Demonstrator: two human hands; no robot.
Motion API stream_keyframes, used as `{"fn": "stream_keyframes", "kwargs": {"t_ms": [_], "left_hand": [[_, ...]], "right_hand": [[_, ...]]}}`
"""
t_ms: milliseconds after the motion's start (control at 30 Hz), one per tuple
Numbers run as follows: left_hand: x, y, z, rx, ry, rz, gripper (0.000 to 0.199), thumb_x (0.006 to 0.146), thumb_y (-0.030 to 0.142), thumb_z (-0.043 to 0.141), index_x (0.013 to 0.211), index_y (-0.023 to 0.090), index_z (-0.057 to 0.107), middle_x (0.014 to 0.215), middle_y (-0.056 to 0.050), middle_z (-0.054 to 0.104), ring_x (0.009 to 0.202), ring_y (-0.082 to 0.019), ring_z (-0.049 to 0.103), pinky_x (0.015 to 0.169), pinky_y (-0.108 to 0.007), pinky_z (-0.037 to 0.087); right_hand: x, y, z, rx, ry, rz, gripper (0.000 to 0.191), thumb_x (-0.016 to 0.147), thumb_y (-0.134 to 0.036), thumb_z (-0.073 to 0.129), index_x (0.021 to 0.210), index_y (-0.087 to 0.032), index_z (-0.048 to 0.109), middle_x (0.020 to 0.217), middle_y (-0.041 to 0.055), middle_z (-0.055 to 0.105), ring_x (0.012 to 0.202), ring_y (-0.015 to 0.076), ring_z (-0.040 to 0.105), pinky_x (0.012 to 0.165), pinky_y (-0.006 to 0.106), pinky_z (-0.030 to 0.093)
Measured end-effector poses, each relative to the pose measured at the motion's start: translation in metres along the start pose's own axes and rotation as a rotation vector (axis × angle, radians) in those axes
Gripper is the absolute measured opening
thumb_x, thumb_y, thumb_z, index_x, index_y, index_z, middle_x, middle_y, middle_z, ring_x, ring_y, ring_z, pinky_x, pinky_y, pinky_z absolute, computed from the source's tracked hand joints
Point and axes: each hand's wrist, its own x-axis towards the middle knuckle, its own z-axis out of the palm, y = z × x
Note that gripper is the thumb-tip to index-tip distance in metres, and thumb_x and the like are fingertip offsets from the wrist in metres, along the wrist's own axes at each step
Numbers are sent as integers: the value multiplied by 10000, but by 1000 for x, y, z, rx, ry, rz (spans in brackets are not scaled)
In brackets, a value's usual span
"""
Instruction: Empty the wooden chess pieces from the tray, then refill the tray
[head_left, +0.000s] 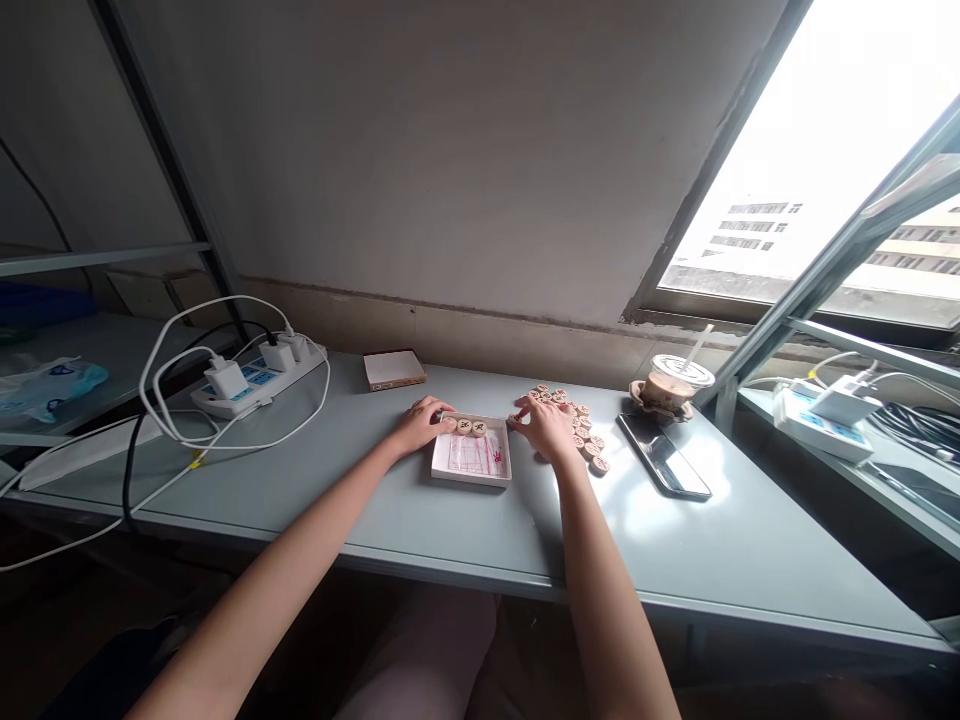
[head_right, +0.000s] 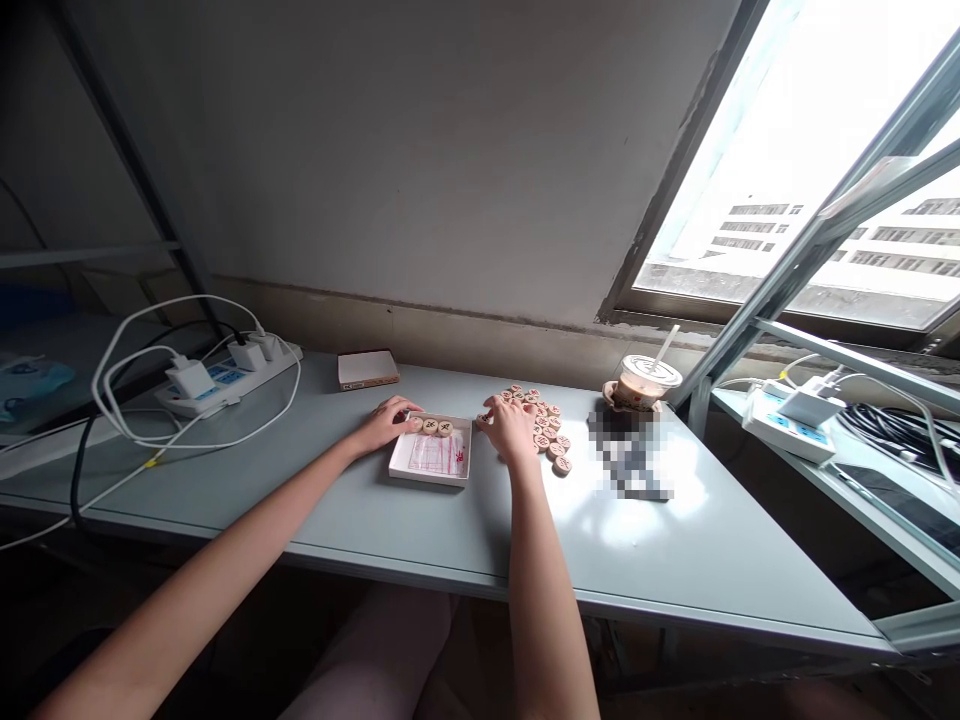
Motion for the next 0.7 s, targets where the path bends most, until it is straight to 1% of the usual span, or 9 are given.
{"fn": "stream_keyframes", "kwargs": {"t_ms": [100,200,233,300,367,433,500,600,700], "left_hand": [[-1,1,1,33,2,-2,303,771,409,509,1001,234,600,1073,-26,547,1014,-211,522,899,-315,402],[-1,0,3,34,10,2,302,774,415,506,999,232,592,1077,-28,540,1021,-209,518,897,-310,403],[-1,0,3,29,9,4,302,775,415,506,1000,231,590,1077,-28,538,1022,-207,517,896,-308,404],[-1,0,3,22,9,5,300,778,411,506,1000,227,587,1074,-29,536,1027,-207,514,895,-305,404],[-2,1,3,25,7,2,294,780,403,507,997,222,588,1072,-32,535,1036,-208,509,903,-304,399],[-1,3,2,35,2,0,287,784,398,503,990,217,590,1078,-36,532,1038,-209,509,916,-307,389],[-1,3,2,42,-1,-3,287,788,400,499,987,214,589,1083,-40,529,1036,-210,510,921,-311,385],[0,3,2,38,-4,0,289,788,404,498,989,215,584,1082,-41,531,1046,-212,505,917,-313,386],[0,2,2,28,-4,11,288,787,404,496,991,219,579,1080,-37,538,1052,-214,502,907,-314,391]], "right_hand": [[-2,-3,-13,168,-25,-52,247,816,-399,492,955,-265,646,947,24,664,882,198,566,836,356,342],[-4,-9,-22,304,-159,-200,255,802,-449,500,912,-284,660,950,5,648,863,177,562,772,300,378],[-5,-12,-23,298,-193,-235,241,784,-447,526,898,-285,663,943,7,642,872,180,554,781,305,375],[-7,-17,-20,208,-204,-263,189,745,-410,583,848,-276,668,943,19,623,923,202,523,827,340,351],[-8,-21,-15,103,-165,-255,171,722,-369,614,851,-266,657,968,35,597,970,220,487,855,367,323],[-8,-23,-10,45,-122,-252,198,732,-352,610,910,-267,632,991,43,574,986,224,463,857,373,310],[-7,-23,-7,18,-110,-260,205,749,-343,600,942,-276,612,999,43,561,984,224,451,853,376,299],[-7,-24,-7,1,-129,-278,160,760,-331,600,911,-282,622,997,41,554,982,225,442,848,376,285],[-7,-24,-6,-19,-115,-284,132,778,-326,583,884,-263,630,990,49,555,978,223,440,851,371,279]]}}
